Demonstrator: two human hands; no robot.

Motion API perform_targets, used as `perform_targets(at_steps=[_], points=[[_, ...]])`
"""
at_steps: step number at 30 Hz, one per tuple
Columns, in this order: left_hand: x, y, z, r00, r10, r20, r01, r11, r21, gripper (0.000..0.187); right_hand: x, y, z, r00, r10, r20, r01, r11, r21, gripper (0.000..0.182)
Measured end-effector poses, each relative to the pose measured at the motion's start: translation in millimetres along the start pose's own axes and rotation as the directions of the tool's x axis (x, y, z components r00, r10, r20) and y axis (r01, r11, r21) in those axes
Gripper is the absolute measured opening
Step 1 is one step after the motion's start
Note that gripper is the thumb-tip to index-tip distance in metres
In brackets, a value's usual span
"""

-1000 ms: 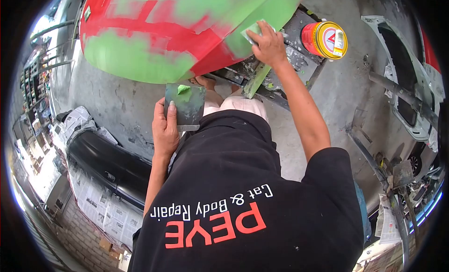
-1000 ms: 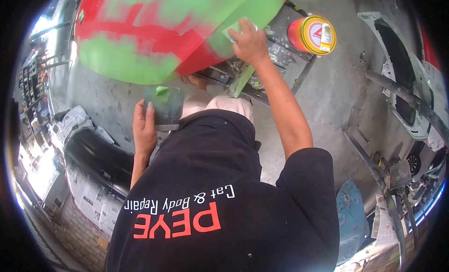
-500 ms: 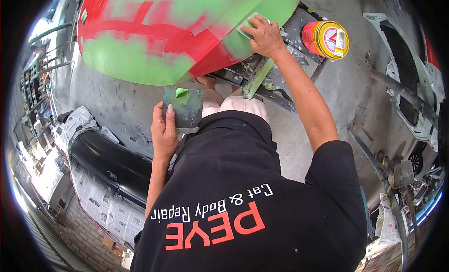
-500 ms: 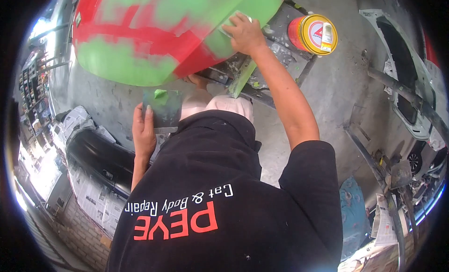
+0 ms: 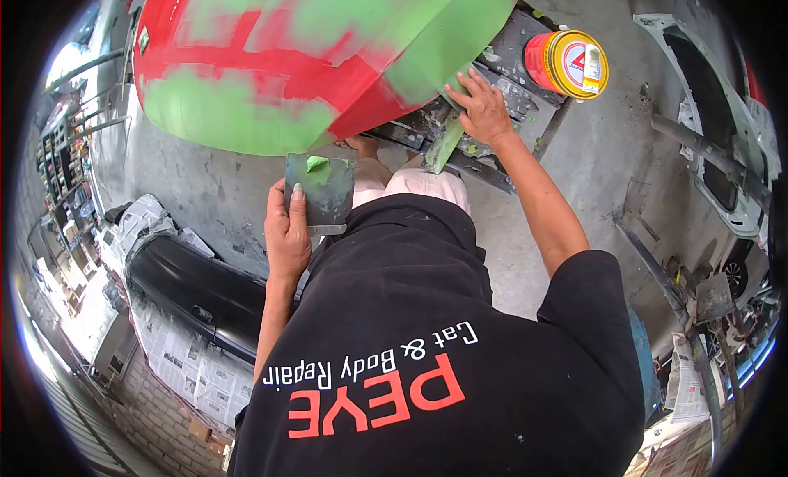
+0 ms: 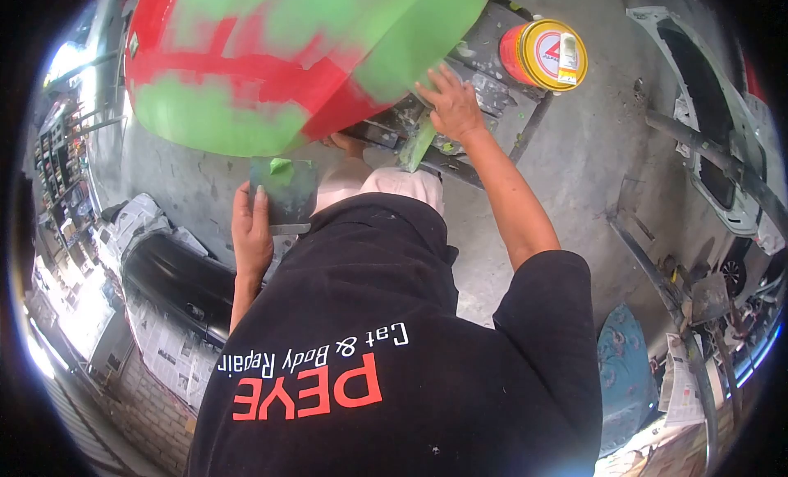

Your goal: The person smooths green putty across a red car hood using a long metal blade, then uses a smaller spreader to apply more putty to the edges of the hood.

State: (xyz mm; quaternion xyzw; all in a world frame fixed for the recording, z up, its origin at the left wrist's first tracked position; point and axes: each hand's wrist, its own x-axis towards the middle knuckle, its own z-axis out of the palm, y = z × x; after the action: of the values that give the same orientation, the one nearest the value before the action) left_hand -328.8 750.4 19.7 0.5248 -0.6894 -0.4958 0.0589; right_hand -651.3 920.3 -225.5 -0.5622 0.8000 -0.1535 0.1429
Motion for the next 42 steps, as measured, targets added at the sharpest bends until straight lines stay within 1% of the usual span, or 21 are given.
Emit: perform_targets(at_steps=[1,3,4,6,7,9,10,12,13,15,19,21,23,25,26,31,36,38,39,41,42], points=[[1,2,1,1.0,0.004,-0.001,-0.004,1.0,0.01,0.03,-1,-2,-5,1.0,0.001,-0.005,-0.001,1.0,-0.003,0.064],[2,2,2,1.0,0.008,-0.006,-0.008,1.0,-0.016,0.029,0,-5,-15,0.992,0.07,0.102,-0.07,0.998,-0.003,0.061],[4,2,2,1.0,0.003,-0.013,-0.004,0.999,-0.041,0.029,7,-7,-18,0.993,0.07,0.095,-0.069,0.998,-0.006,0.061],[4,2,1,1.0,0.002,-0.008,-0.002,0.999,-0.037,0.029,23,-19,-17,0.973,0.161,-0.166,-0.139,0.981,0.135,0.057],[4,2,1,1.0,-0.002,-0.001,0.002,1.0,-0.031,0.029,36,-21,-14,0.973,0.163,-0.165,-0.141,0.98,0.137,0.057],[3,2,0,1.0,-0.019,0.021,0.019,1.0,-0.022,0.03,70,-18,-7,0.898,0.364,-0.246,-0.331,0.929,0.167,0.053],[3,2,-1,0.999,-0.034,0.04,0.034,0.999,-0.015,0.032,86,-17,-8,0.897,0.366,-0.248,-0.331,0.928,0.171,0.053],[2,3,-2,0.999,-0.035,0.034,0.035,0.999,-0.004,0.032,114,-17,-14,0.822,0.544,-0.168,-0.523,0.838,0.154,0.05],[2,3,-2,0.999,-0.038,0.028,0.037,0.999,0.001,0.032,123,-20,-17,0.822,0.545,-0.167,-0.524,0.837,0.156,0.05],[0,0,-2,1.0,-0.022,0.008,0.022,1.0,-0.001,0.03,136,-27,-21,0.744,0.667,-0.026,-0.656,0.738,0.16,0.05],[-1,-13,-2,1.0,-0.009,-0.012,0.009,1.0,-0.024,0.028,119,-57,-22,0.769,0.64,0.002,-0.631,0.758,0.166,0.05],[2,-11,-1,0.999,-0.038,0.021,0.039,0.999,-0.037,0.03,103,-67,-17,0.845,0.535,0.005,-0.529,0.833,0.162,0.049],[2,-6,0,0.996,-0.075,0.054,0.078,0.996,-0.043,0.031,85,-76,-12,0.861,0.508,-0.014,-0.499,0.851,0.165,0.049],[6,0,3,0.995,-0.072,0.071,0.077,0.996,-0.056,0.031,69,-82,-8,0.914,0.402,-0.055,-0.388,0.906,0.172,0.05],[7,1,3,0.995,-0.071,0.074,0.075,0.996,-0.053,0.031,62,-83,-5,0.927,0.371,-0.046,-0.36,0.919,0.157,0.056],[11,0,4,0.999,0.016,0.033,-0.014,0.997,-0.073,0.029,24,-84,2,0.952,0.307,0.007,-0.305,0.941,0.149,0.061],[8,0,5,0.999,0.015,0.034,-0.013,0.998,-0.06,0.029,-6,-86,16,0.958,0.284,0.037,-0.286,0.95,0.126,0.063],[8,1,6,0.999,0.02,0.037,-0.017,0.998,-0.059,0.028,-7,-82,7,0.962,0.234,0.139,-0.255,0.955,0.153,0.064],[9,0,6,0.999,0.028,0.037,-0.026,0.998,-0.056,0.028,0,-77,4,0.963,0.232,0.135,-0.252,0.956,0.152,0.064],[7,0,7,0.999,0.029,0.037,-0.027,0.998,-0.05,0.028,19,-64,-5,0.924,0.375,-0.081,-0.365,0.924,0.114,0.062],[6,2,8,0.999,0.016,0.034,-0.013,0.997,-0.079,0.028,32,-53,-10,0.907,0.408,-0.105,-0.396,0.91,0.118,0.059]])
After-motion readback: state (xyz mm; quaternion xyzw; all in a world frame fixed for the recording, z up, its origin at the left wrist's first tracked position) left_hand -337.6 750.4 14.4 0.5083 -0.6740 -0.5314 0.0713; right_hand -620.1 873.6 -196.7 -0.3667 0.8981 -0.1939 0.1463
